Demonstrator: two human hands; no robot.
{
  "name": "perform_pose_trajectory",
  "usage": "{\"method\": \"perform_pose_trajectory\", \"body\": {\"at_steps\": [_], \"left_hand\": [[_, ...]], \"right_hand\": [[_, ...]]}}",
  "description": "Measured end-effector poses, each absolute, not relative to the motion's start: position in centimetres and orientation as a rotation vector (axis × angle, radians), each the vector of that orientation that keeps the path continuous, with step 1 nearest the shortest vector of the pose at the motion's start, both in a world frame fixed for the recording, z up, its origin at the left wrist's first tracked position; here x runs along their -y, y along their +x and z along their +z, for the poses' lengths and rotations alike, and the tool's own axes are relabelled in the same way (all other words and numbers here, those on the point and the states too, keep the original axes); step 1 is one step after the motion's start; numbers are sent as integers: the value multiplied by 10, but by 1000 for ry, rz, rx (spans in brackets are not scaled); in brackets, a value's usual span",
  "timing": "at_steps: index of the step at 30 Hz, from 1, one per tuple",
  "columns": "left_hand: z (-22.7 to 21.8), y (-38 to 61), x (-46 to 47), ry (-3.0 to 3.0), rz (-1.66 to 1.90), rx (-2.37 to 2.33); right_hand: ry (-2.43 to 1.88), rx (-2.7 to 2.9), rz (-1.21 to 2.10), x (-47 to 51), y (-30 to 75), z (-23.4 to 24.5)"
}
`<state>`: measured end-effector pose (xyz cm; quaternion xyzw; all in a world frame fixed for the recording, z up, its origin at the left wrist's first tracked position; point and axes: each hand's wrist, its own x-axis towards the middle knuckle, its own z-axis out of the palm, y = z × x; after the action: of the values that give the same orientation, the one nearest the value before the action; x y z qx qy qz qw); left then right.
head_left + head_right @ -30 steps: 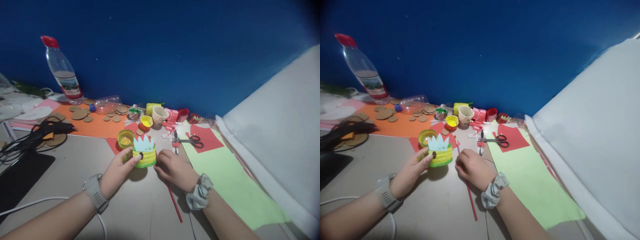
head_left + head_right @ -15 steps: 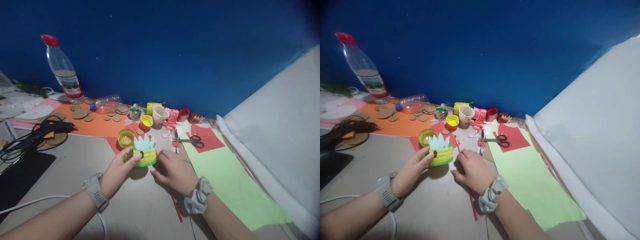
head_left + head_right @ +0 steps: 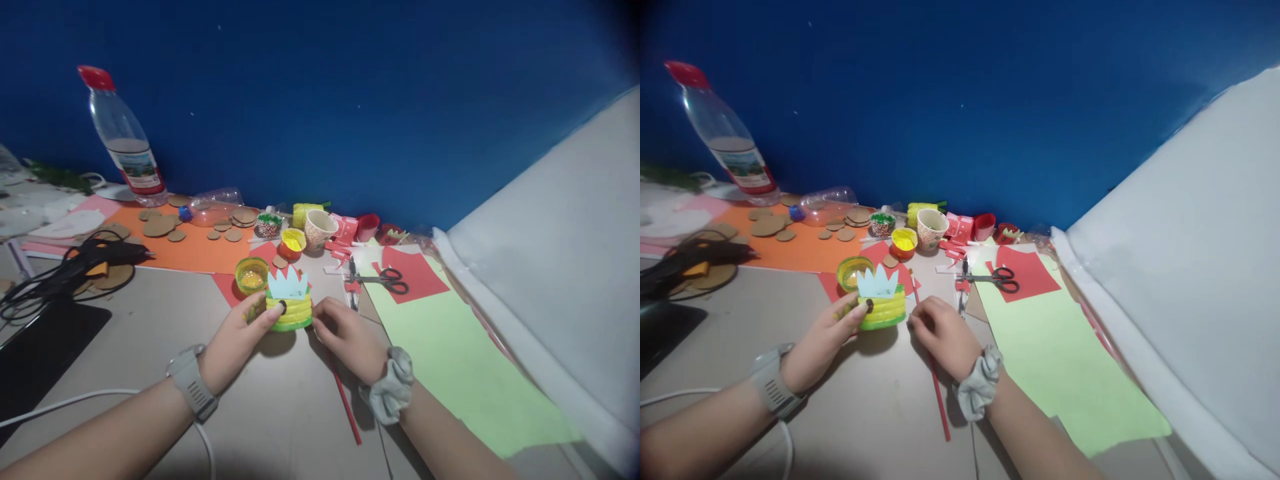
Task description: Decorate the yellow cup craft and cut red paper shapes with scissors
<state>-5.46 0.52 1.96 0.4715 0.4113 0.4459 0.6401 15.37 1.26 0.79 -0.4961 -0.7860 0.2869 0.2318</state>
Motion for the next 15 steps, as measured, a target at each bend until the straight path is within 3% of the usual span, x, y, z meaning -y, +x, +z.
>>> {"method": "perform_pose_trajectory", "body": {"at_steps": [15], "left_hand": [[20,-54,-6,1079,1018,-906]], "right_hand": [[-1365,2182,992,-22,166,9]]}}
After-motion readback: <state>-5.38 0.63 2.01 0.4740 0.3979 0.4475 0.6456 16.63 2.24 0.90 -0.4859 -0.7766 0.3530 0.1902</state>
